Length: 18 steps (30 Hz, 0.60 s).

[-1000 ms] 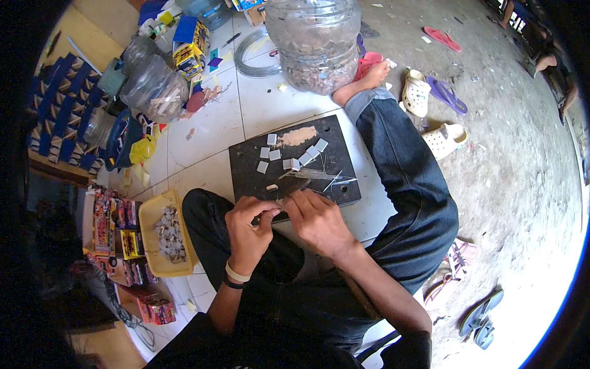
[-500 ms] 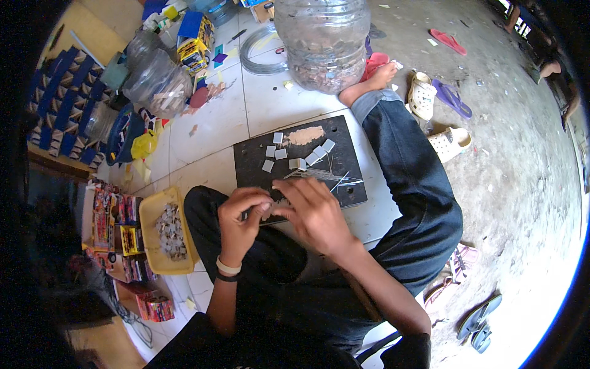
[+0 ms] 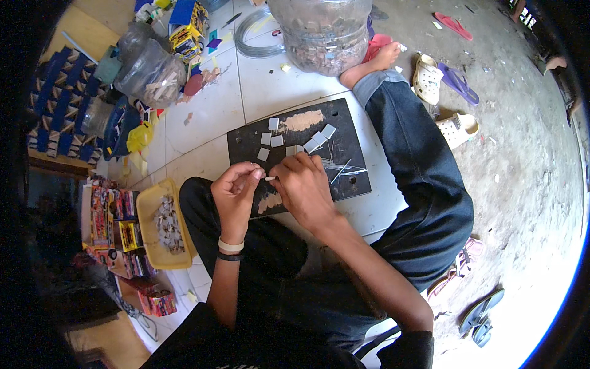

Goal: The person sits on the floor and assembles small firework units by inserting thin sticks into rectangular blocks and tapping them with a wooden tool. The person places the finished units into a yellow container.

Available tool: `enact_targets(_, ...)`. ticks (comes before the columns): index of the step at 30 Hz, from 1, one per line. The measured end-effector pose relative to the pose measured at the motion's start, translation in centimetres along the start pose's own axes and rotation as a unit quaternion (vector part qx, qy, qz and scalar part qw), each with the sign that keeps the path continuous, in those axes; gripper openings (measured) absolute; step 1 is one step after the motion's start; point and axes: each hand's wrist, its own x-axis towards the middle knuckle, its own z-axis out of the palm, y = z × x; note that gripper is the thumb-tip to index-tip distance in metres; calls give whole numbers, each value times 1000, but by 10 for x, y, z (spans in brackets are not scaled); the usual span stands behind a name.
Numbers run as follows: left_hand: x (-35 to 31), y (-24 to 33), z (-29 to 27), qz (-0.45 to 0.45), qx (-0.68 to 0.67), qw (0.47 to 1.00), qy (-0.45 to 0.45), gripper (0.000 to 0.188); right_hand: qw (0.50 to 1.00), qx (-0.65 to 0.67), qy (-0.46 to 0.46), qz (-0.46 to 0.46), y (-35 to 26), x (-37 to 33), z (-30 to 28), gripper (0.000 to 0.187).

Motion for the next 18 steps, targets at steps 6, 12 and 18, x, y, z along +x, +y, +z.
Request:
enact_targets(6,-4,1,6,22,59,998,9,10,1000,6,6,1,-1,-1,-1,21)
enact_targets(12,-8,-2,10,51,88,994,27,9,1000,11,7,1,0,-1,-1,21)
enact_targets(18,-9,-3,14,124,174,976,42,12,1000,6,7,5,-2,0,-2,16)
